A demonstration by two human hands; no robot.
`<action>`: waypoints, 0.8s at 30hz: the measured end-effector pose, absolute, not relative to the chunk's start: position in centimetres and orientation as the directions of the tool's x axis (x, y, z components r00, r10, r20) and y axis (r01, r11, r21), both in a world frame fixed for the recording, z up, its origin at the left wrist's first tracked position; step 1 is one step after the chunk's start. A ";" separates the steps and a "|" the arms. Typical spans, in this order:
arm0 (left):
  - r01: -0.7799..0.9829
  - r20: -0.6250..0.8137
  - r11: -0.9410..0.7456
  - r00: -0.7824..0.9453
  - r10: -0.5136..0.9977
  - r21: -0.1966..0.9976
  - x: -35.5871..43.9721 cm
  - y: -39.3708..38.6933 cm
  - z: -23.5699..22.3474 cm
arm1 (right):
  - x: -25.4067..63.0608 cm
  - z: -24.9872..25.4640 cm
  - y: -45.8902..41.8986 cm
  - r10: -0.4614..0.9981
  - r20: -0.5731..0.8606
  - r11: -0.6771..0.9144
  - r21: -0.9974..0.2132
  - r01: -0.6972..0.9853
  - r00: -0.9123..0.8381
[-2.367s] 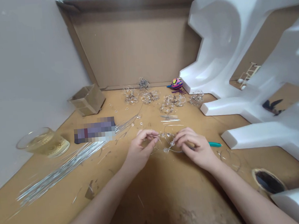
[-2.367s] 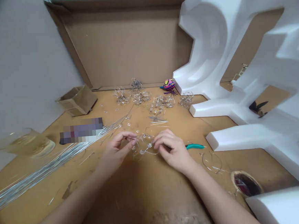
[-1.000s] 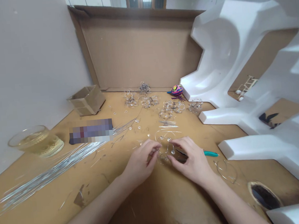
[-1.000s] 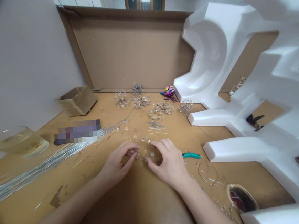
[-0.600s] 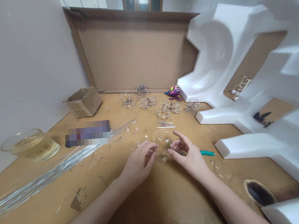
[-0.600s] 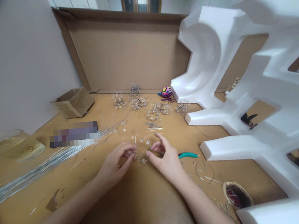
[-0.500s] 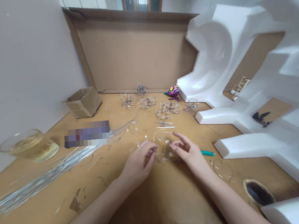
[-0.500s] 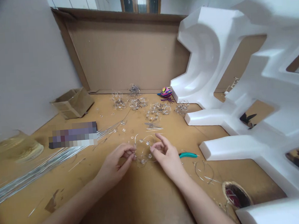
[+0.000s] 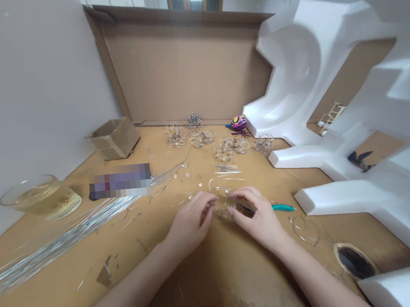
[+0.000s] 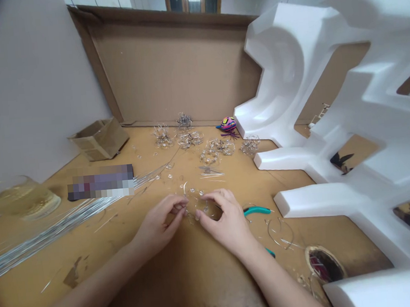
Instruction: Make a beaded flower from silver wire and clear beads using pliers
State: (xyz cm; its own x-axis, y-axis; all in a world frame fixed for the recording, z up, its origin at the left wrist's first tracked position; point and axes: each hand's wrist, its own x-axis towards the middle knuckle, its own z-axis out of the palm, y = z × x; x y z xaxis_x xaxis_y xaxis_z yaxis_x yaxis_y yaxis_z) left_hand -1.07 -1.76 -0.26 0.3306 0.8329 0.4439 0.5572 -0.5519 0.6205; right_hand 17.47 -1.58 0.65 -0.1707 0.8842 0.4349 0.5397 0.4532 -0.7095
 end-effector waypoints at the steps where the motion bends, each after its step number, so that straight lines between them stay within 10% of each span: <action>1: 0.568 0.450 -0.561 0.340 0.826 0.602 -1.0 -1.8 -0.2 | 17.4 0.6 -1.6 0.882 0.442 0.452 -0.700 0.554 -0.162; 24: 0.502 0.468 -0.582 0.345 0.813 0.640 -0.5 -2.0 -0.6 | 17.7 0.9 -0.9 0.985 0.150 0.167 -0.945 0.281 -0.080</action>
State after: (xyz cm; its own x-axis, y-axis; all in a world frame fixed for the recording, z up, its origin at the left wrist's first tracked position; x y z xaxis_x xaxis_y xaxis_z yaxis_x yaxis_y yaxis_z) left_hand -0.45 -2.02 -0.59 0.3455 0.8132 0.4684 0.5022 -0.5818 0.6397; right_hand 17.73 -0.94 0.88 -0.0795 0.9854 0.1504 0.2809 0.1669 -0.9451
